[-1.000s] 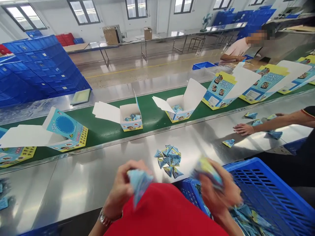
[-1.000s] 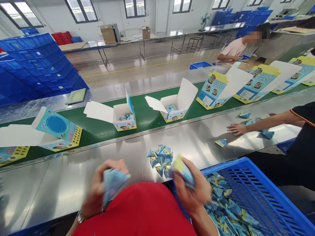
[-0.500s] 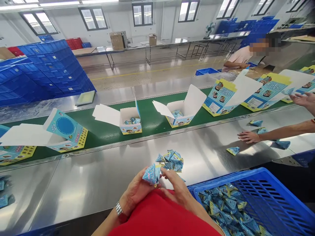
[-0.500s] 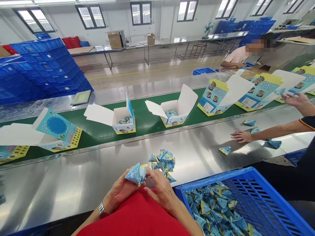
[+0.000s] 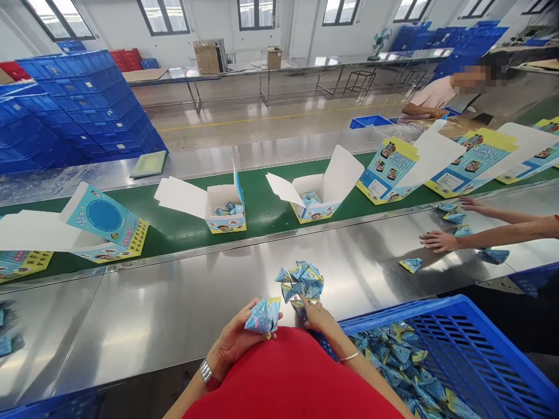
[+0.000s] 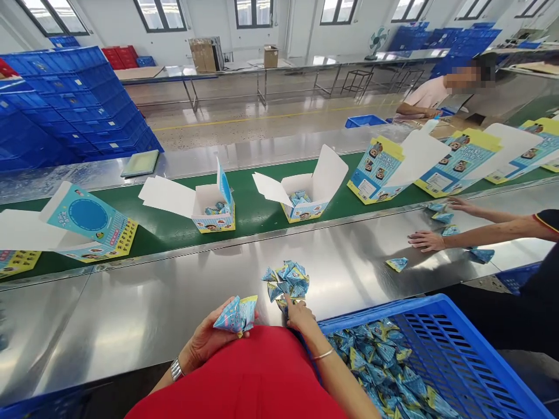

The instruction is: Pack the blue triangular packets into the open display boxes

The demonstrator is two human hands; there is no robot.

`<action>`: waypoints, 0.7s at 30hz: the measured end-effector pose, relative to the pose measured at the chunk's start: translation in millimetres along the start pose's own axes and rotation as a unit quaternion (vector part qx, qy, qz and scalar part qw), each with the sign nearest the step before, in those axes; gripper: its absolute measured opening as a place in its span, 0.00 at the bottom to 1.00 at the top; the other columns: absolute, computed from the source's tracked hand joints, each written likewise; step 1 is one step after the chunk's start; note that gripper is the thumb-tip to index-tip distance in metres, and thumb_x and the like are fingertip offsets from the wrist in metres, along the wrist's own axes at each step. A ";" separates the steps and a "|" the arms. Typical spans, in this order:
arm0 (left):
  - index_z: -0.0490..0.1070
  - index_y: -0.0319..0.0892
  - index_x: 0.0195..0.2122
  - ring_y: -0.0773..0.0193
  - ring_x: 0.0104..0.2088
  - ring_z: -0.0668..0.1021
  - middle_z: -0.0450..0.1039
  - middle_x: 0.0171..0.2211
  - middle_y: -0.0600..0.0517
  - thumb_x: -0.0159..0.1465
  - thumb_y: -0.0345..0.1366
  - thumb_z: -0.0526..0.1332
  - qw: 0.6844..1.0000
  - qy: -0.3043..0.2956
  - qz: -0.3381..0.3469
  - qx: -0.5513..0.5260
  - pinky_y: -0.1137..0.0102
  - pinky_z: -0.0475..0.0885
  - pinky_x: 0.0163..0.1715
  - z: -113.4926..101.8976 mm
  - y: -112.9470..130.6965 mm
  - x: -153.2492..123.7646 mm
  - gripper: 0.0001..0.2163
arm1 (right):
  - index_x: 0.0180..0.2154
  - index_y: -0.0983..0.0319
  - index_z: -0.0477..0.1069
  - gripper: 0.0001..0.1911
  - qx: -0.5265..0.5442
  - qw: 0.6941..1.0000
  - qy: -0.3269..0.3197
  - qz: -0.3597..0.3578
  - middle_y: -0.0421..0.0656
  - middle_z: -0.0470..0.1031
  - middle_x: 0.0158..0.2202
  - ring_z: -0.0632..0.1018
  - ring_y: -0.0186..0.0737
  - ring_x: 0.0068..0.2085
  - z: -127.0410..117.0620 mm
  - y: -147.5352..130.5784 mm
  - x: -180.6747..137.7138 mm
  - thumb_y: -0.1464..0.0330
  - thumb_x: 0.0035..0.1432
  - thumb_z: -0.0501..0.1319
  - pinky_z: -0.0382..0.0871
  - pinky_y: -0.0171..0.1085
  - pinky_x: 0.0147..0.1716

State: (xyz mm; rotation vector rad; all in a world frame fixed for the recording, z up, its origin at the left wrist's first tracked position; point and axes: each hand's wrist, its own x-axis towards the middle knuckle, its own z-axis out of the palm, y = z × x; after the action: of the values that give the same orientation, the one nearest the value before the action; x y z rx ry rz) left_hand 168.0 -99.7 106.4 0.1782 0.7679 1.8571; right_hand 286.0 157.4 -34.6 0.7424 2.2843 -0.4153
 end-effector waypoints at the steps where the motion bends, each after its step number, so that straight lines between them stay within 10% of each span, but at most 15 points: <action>1: 0.81 0.53 0.50 0.47 0.53 0.89 0.88 0.45 0.49 0.58 0.57 0.80 1.000 0.005 -0.002 -0.001 0.60 0.83 0.47 0.2 -0.4 0.6 0.24 | 0.77 0.52 0.62 0.42 0.002 1.000 -0.004 0.006 0.59 0.75 0.65 0.84 0.62 0.57 3.1 -5.4 4.2 0.70 0.66 0.70 0.76 0.53 0.55; 17: 0.85 0.49 0.47 0.45 0.52 0.90 0.88 0.44 0.47 0.61 0.64 0.76 0.999 0.050 -0.008 -0.019 0.60 0.84 0.50 -17.2 -9.4 9.6 0.25 | 0.70 0.58 0.69 0.26 0.164 0.975 0.143 -0.041 0.54 0.78 0.61 0.84 0.53 0.59 3.9 -4.7 -18.2 0.65 0.73 0.64 0.79 0.45 0.56; 19: 0.85 0.51 0.48 0.50 0.54 0.90 0.88 0.46 0.49 0.65 0.63 0.73 0.998 0.049 -0.003 -0.026 0.66 0.83 0.50 -18.8 -10.0 9.0 0.23 | 0.72 0.58 0.64 0.26 0.222 0.920 0.307 -0.099 0.54 0.75 0.65 0.80 0.50 0.65 -5.2 3.0 -44.1 0.62 0.77 0.59 0.78 0.46 0.61; 21: 0.85 0.49 0.50 0.52 0.53 0.90 0.88 0.47 0.48 0.65 0.61 0.74 0.998 0.044 -0.010 -0.031 0.70 0.83 0.48 -20.5 -10.4 10.6 0.23 | 0.71 0.58 0.63 0.27 0.271 0.786 0.528 -0.173 0.55 0.74 0.64 0.79 0.53 0.65 -20.6 9.4 -68.8 0.61 0.76 0.62 0.79 0.50 0.61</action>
State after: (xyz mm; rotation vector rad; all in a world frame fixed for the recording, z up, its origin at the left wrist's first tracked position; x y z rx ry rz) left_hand 162.2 -96.6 81.9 0.0489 0.7691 1.8776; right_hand 322.4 147.7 27.2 0.9832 3.4554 -1.0731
